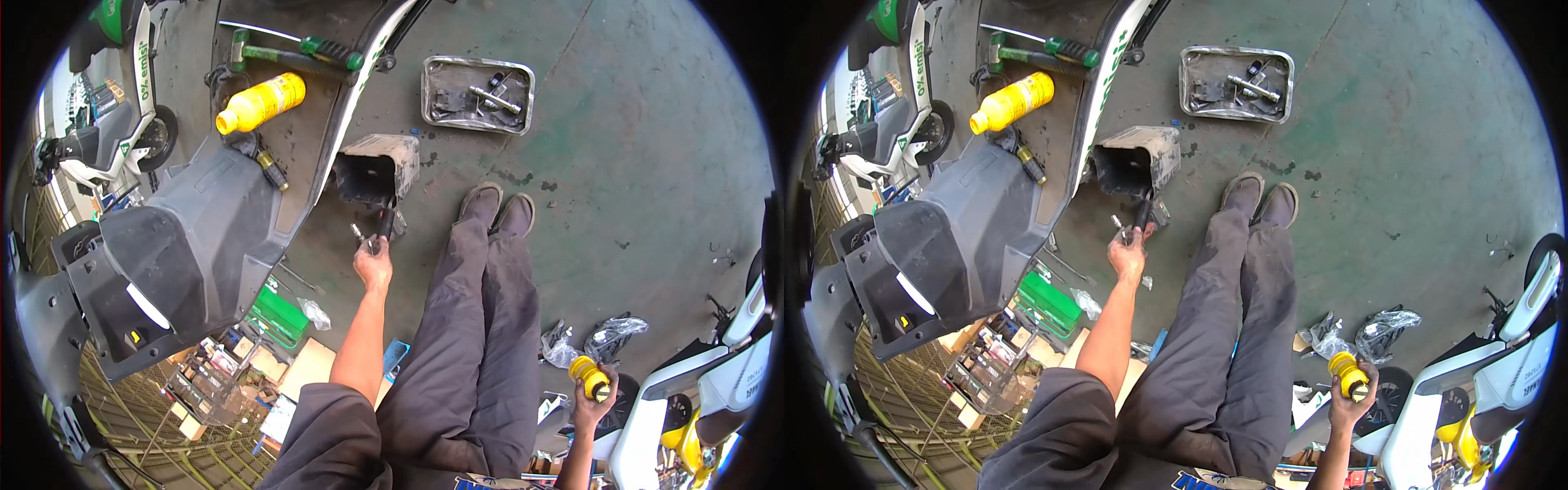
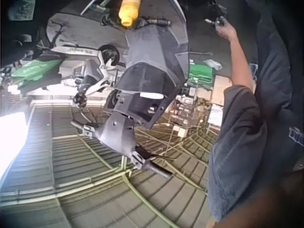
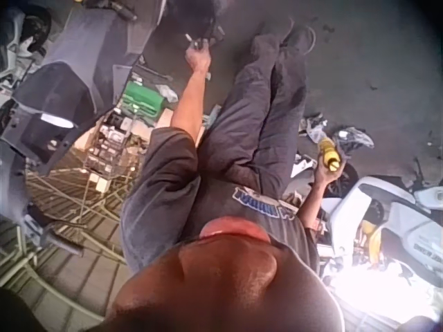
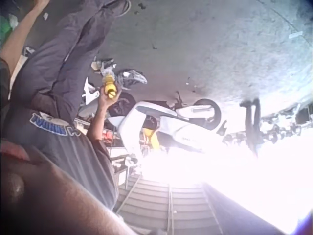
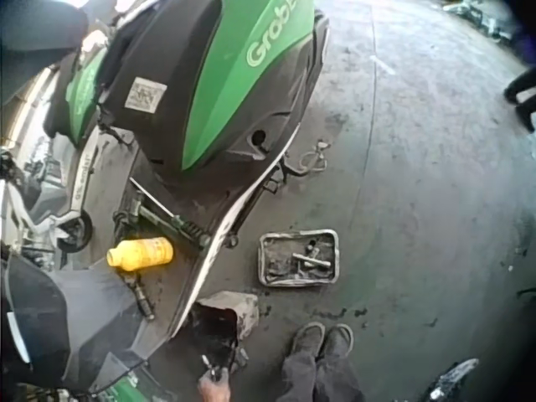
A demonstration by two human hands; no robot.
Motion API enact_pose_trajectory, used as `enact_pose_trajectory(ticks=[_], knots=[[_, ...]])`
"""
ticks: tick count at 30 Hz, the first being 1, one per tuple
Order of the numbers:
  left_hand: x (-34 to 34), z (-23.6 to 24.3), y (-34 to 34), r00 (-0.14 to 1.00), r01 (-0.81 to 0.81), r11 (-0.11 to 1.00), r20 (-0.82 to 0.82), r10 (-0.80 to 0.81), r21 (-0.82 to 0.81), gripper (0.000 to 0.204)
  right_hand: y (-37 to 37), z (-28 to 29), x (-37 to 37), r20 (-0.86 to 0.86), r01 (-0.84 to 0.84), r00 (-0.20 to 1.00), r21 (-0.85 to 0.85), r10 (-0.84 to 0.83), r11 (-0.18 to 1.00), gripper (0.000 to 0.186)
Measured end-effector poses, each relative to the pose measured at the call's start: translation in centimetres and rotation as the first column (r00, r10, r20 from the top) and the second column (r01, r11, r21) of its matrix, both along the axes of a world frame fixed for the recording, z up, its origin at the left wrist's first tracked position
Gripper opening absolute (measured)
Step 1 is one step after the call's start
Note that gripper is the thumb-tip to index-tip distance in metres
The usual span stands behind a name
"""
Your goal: The person works on a motorcycle brake caliper by hand, using a syringe to inject fluid into a tube and a wrench to tighten a bolt on the assembly. They reach into a blue toolbox to select tools and handle a yellow bottle.
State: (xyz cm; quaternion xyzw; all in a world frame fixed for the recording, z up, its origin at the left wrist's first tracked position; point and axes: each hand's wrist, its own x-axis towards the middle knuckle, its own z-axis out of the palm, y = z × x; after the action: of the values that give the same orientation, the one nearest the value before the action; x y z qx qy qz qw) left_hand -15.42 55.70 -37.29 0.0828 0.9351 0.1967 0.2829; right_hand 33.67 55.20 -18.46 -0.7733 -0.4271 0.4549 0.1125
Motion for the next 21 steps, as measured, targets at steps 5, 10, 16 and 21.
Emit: enact_pose_trajectory(ticks=[5,10,16,21], knots=[[-0.4,-0.3,0.7,0.999,-0.045,0.999,0.016,0.045,0.012,0.029,0.4,-0.5,-1.2,-0.014,-0.023,1.000,-0.052,0.022,0.998,0.046],[-1.2,0.6,-2.0,0.988,-0.123,0.983,0.108,0.109,0.136,0.030,1.4,-0.1,-3.3,-0.027,-0.104,0.994,-0.007,0.104,0.995,0.046],[1.9,10.6,-0.4,0.852,-0.289,0.942,0.494,0.172,0.169,0.043,3.2,6.0,-5.9,-0.017,-0.133,0.991,0.113,0.135,0.985,0.049],[2.4,19.5,4.4,0.653,-0.175,0.958,0.755,-0.060,0.228,0.056,4.7,15.4,-3.7,0.042,0.006,0.999,0.170,-0.014,0.985,0.046]])
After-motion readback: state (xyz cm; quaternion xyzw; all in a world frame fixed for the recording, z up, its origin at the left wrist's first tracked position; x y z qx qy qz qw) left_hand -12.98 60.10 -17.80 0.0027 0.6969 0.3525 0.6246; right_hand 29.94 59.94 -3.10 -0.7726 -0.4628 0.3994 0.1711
